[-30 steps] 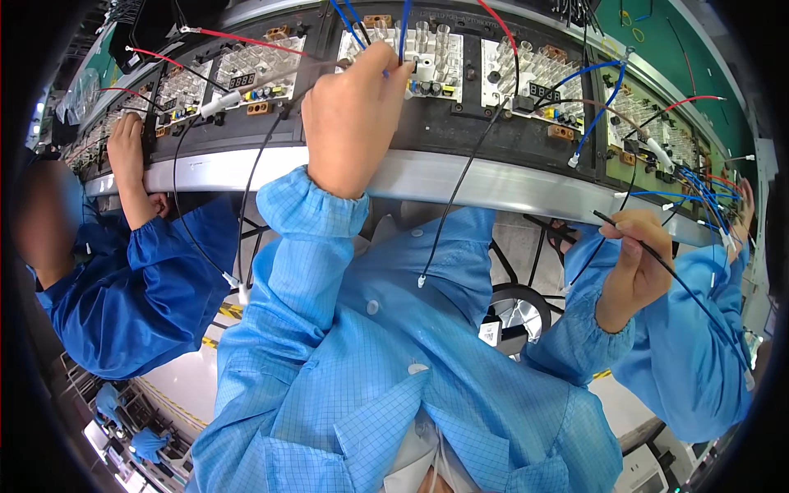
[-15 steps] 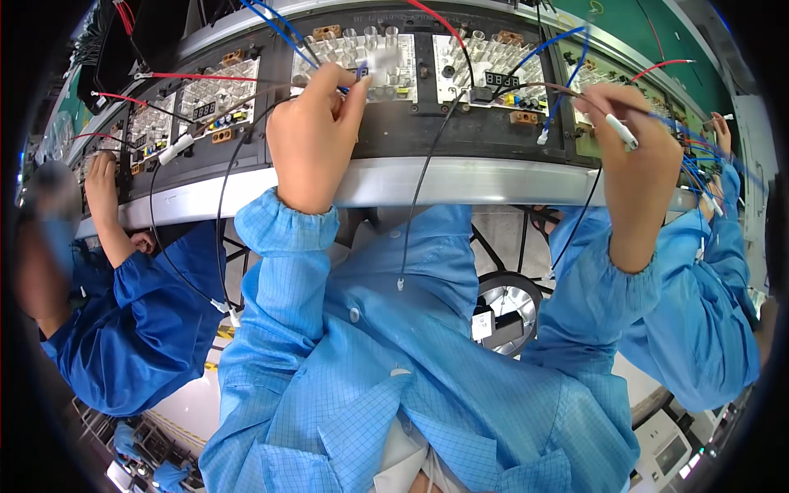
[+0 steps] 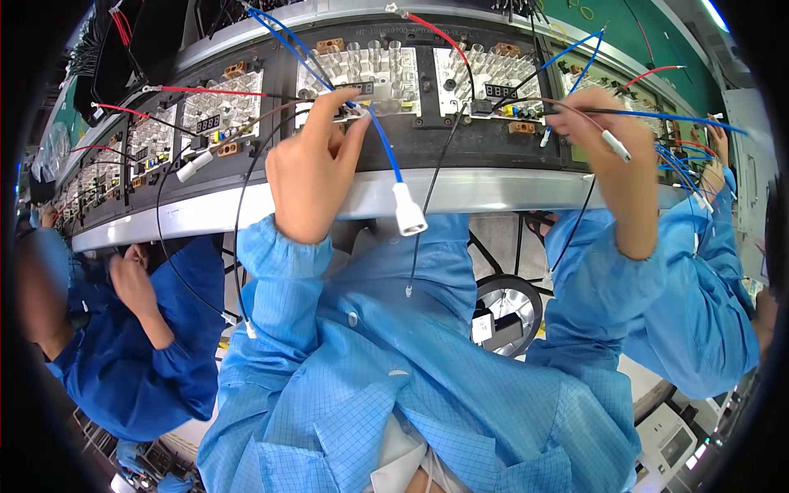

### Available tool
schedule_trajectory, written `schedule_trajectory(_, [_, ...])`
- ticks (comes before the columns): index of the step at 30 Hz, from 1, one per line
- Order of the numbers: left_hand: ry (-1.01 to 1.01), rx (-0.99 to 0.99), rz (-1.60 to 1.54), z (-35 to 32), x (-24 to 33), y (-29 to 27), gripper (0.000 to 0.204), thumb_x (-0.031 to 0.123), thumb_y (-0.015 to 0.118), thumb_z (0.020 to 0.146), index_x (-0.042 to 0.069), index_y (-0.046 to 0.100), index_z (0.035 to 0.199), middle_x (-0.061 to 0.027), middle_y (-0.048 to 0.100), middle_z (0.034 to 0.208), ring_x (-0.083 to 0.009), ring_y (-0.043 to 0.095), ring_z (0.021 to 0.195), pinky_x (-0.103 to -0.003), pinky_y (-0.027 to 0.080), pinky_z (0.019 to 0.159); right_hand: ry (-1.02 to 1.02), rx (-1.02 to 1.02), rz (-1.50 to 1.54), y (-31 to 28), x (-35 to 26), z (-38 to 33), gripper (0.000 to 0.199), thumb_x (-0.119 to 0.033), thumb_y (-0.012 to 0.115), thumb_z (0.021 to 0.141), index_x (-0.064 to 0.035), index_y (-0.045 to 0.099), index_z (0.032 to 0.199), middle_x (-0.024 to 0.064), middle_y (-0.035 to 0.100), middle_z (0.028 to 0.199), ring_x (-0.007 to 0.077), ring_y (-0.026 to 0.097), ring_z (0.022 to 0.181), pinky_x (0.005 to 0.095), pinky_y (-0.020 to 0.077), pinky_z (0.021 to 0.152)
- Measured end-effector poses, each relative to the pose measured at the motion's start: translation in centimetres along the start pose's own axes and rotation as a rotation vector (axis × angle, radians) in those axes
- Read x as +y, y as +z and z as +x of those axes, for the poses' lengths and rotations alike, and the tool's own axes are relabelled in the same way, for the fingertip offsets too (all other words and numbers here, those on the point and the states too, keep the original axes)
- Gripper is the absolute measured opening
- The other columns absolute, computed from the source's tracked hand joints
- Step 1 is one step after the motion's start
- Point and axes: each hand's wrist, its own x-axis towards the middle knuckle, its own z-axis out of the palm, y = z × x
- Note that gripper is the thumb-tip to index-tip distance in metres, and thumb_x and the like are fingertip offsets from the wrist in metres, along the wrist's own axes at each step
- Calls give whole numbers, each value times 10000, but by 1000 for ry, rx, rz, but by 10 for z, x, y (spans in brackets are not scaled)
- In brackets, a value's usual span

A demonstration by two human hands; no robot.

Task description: Connecting test probes and cables to multiple printed circuit boards on a testing rack to verify functionality.

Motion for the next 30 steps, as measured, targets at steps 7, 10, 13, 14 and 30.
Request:
schedule_trajectory(7, [13, 28, -204, -23, -11, -5, 328, 16, 669, 819, 64, 561, 1125, -52, 547, 604, -157, 547, 485, -282, 426, 468, 130, 54, -45, 31, 9, 7, 97, -73, 648, 837, -11, 686, 900, 88, 689, 779, 130, 662, 679, 218, 486, 630])
schedule_trajectory(10, [84, 42, -287, -24, -20, -8, 293, -11, 655, 822, 42, 577, 1100, -61, 571, 651, -146, 561, 513, -266, 434, 481, 10, 97, -149, 40, 13, 8, 94, -65, 649, 830, -6, 683, 894, 93, 686, 806, 159, 654, 696, 238, 486, 649])
schedule_trajectory(13, [133, 72, -324, -28, -24, -9, 242, -17, 645, 827, 36, 604, 1060, -65, 576, 650, -145, 556, 512, -259, 425, 478, -53, 85, -118, 45, 18, 11, 90, -47, 642, 827, 7, 675, 891, 100, 681, 834, 177, 643, 720, 255, 485, 673])
schedule_trajectory(14, [151, 54, -300, -28, -27, -11, 232, -18, 644, 826, 34, 608, 1049, -66, 577, 646, -142, 551, 509, -258, 419, 475, -26, 72, -68, 47, 19, 12, 92, -25, 638, 818, 20, 665, 894, 107, 675, 843, 189, 642, 739, 266, 486, 690])
schedule_trajectory(30, [179, 24, -362, -21, -41, -17, 165, -60, 635, 767, 33, 650, 902, -79, 645, 704, -183, 566, 505, -285, 428, 468, 90, 51, -34, 59, 20, 25, 104, 6, 611, 840, 21, 671, 923, 106, 680, 842, 148, 649, 739, 251, 494, 661])
